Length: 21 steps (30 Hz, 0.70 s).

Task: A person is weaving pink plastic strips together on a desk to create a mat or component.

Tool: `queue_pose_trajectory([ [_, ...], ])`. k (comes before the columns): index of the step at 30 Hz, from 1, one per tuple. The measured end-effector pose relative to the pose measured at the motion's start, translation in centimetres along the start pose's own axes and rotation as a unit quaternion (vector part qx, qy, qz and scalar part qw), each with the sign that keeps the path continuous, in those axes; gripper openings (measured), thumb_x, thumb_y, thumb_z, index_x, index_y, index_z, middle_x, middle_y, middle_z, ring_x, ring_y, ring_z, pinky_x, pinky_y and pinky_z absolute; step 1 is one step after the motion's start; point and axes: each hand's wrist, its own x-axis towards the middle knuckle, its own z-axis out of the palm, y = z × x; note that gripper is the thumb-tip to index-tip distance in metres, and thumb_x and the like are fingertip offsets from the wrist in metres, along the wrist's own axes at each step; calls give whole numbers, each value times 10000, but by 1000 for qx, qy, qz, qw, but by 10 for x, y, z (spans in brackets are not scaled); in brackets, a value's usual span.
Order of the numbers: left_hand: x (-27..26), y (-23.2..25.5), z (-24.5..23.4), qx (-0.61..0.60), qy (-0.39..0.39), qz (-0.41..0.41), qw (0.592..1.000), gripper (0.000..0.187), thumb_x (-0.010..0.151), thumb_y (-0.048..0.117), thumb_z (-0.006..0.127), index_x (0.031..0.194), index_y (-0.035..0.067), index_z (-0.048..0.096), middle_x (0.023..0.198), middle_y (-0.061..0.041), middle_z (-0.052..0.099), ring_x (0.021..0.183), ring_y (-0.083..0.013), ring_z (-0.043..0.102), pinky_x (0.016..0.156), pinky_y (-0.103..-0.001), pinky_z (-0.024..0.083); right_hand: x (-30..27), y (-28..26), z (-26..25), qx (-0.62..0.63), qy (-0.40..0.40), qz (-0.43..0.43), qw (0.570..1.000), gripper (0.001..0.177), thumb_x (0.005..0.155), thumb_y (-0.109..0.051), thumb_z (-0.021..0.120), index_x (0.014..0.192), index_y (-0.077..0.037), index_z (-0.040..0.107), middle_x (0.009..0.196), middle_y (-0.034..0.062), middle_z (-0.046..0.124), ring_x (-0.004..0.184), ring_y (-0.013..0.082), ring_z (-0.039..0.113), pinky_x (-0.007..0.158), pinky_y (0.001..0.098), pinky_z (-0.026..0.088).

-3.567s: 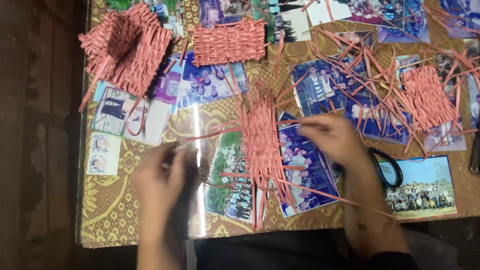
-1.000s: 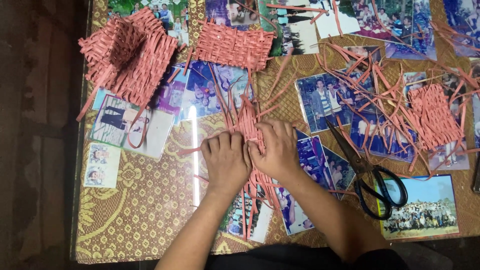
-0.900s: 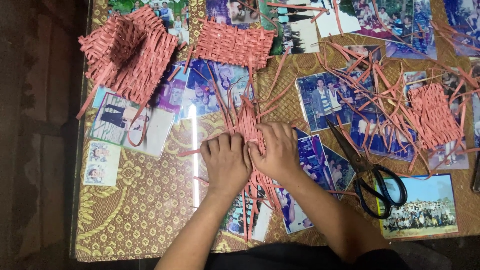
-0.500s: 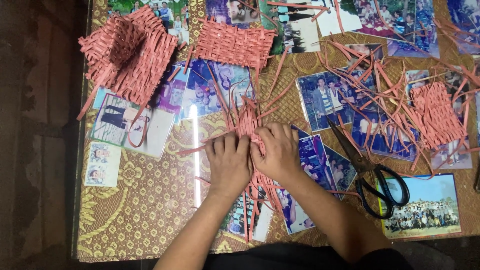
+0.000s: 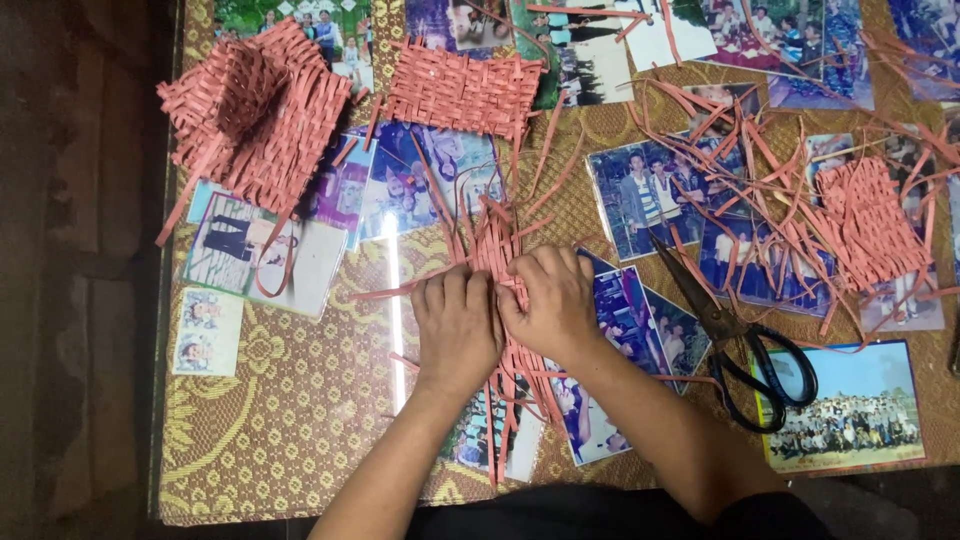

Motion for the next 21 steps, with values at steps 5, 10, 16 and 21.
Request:
queue_pose_trajectory([
  [5,8,7,-17,-38,-33,-18,999,257,822,200,434,1027,53,481,1103,-166,441,1062,-334,367,897,-464,245,32,-7,-25,129,12,24,991,189,765,-186,503,928,-105,556,976,117,520,985,306,451,804,414,327],
  [10,14,10,-23,-39,-60,-27,997,312,840,232,404,1081,42,461,1187,-191,404,1115,-351,343,911,-472,229,33,26,-3,83,-4,5,997,149,788,-168,489,897,-155,591,917,27,581,950,239,518,773,347,360],
  [16,14,10,-20,-46,-64,-39,996,335,843,259,421,1096,43,456,1179,-208,412,1106,-348,391,904,-476,244,33,28,-12,64,18,-20,998,61,746,-206,587,806,-208,597,838,-45,588,855,173,559,795,316,360],
  [21,12,8,-18,-45,-56,-29,997,332,842,258,434,1091,40,457,1172,-216,406,1108,-352,394,905,-479,244,32,41,-10,86,23,14,996,78,721,-135,615,796,-152,604,878,35,578,938,252,521,807,375,361],
])
